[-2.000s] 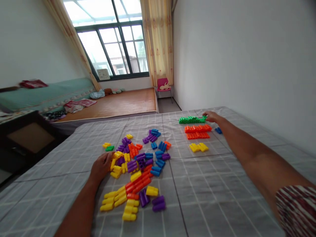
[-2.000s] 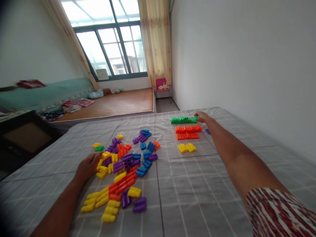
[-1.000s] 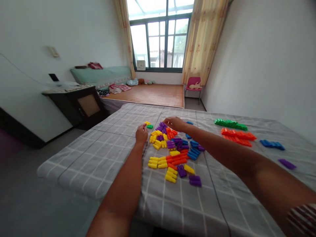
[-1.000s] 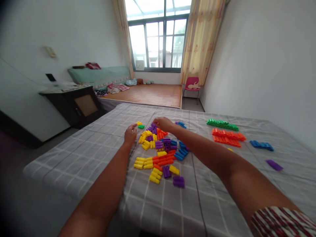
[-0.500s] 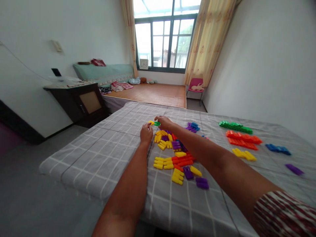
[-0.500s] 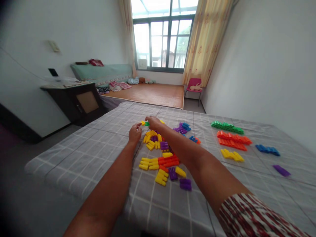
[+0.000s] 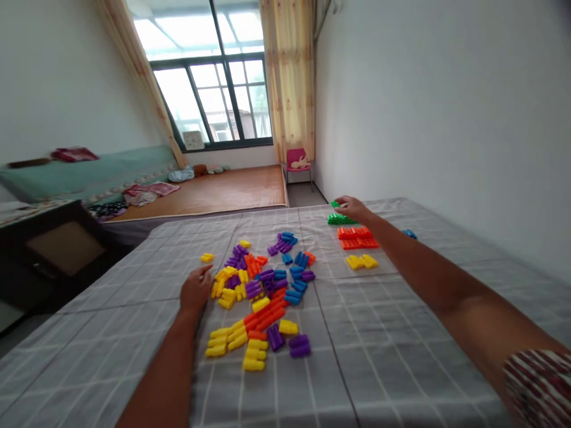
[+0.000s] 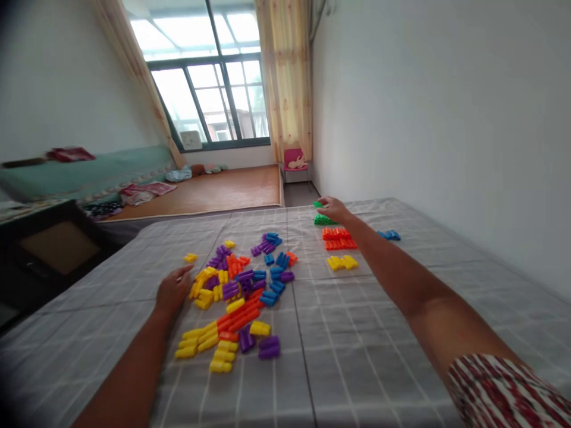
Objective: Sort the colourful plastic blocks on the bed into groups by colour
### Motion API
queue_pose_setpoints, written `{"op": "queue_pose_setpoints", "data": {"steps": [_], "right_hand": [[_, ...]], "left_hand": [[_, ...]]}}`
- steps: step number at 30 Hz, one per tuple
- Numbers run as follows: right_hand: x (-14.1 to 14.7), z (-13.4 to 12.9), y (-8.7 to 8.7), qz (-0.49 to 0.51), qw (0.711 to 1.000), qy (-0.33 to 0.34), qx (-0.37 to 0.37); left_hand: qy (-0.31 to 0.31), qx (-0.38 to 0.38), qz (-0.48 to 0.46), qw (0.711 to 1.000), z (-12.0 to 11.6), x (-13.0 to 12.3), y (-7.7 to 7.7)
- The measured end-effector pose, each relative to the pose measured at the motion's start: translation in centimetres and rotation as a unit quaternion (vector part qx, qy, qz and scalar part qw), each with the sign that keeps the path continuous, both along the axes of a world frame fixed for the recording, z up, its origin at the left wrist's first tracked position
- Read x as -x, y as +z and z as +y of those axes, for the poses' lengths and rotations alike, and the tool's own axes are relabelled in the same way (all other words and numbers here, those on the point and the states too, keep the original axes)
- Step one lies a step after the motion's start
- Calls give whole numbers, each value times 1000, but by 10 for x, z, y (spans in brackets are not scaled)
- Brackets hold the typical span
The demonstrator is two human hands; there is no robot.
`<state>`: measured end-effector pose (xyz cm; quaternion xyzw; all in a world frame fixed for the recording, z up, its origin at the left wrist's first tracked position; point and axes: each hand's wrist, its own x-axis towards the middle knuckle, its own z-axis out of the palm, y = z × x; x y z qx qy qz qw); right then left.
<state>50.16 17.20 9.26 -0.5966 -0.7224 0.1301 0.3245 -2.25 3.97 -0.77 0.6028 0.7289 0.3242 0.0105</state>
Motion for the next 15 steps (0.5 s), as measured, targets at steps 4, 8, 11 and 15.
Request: {"op": "queue_pose_setpoints", "data": {"steps": [4,8,11,15], "right_hand": [[-92,11,-12,-19,994,-109,18],[-126,31,-37,-90,985,-135,56],[-131,50,-55,-148,977,-140,62],[-130,66,-70,-177,973,-136,54]], "left_hand": [[2,24,18,1000,0,1,2],[18,31,33,999,-1,2,3],[22,38,34,998,-2,2,4],[25,45,35,998,-2,2,5]]}}
